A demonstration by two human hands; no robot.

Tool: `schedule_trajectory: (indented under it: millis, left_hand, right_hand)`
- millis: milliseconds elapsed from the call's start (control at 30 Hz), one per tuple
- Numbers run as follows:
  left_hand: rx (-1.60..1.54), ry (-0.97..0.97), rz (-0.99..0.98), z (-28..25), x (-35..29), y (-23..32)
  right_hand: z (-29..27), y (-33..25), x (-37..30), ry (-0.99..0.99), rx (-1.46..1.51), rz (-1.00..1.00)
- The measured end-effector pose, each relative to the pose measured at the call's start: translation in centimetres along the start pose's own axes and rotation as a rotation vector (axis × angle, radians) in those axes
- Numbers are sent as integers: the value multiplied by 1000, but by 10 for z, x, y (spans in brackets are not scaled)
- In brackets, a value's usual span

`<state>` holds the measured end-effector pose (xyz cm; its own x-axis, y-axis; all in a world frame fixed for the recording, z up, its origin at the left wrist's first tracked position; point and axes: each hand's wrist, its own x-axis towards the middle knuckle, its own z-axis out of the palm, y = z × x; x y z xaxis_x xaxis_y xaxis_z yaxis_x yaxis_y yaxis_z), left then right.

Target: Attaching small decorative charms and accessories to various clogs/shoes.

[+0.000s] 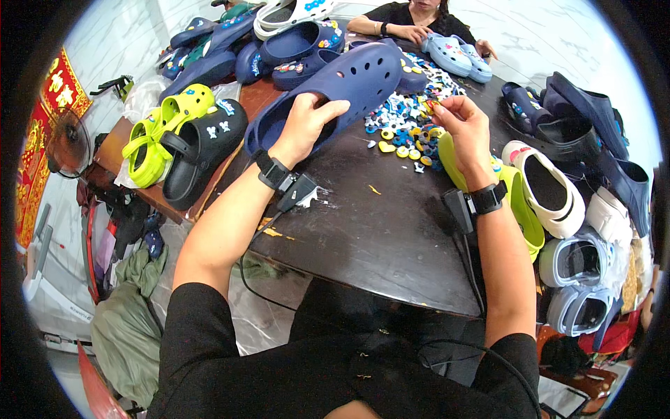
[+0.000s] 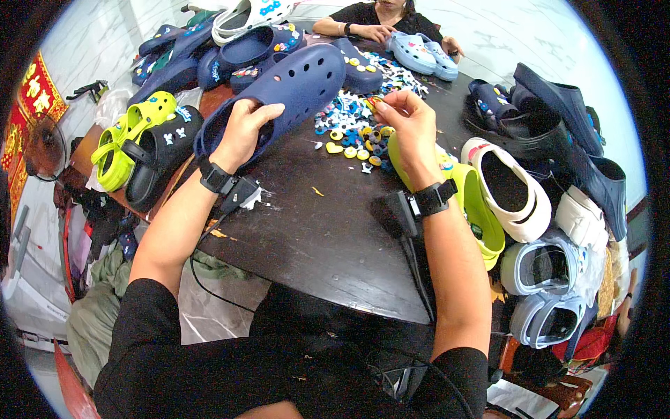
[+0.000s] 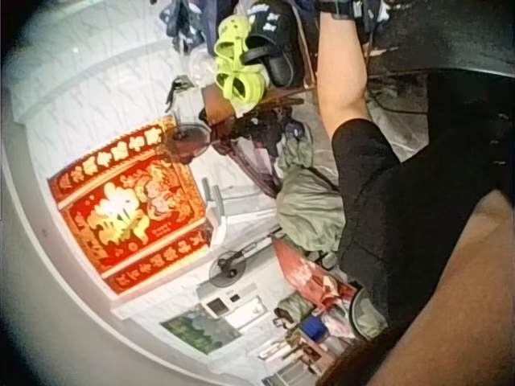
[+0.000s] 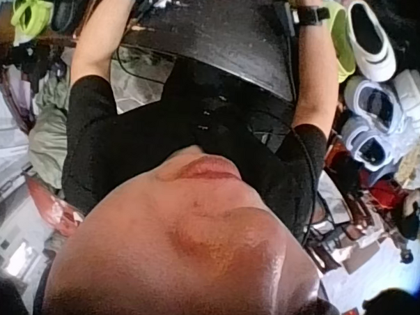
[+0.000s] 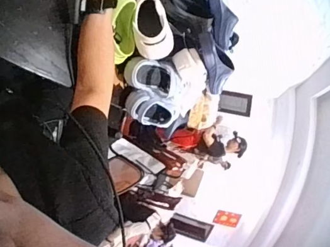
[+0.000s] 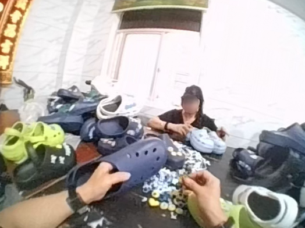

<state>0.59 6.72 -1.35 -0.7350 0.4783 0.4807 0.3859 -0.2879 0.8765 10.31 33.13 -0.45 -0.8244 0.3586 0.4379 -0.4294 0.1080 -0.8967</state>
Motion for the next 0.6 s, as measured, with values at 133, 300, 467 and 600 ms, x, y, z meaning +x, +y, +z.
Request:
schedule_trajectory:
  millis: [133,300,467,600]
  left_hand:
    - [168,-107,58,3,-5,11]
    - [190,-277,-1,10,-11,22]
    - [104,-402,-6,13,-11,21]
    - [63,-391,-26,15,-14,24]
  right_hand:
    - [12,-9,-3,-49,-8,-42]
    - [10,-6,-3,-28,-111,-115]
    - [5,5,0,-11,-151,-92]
    - [12,4,-4,-24,-59,-2]
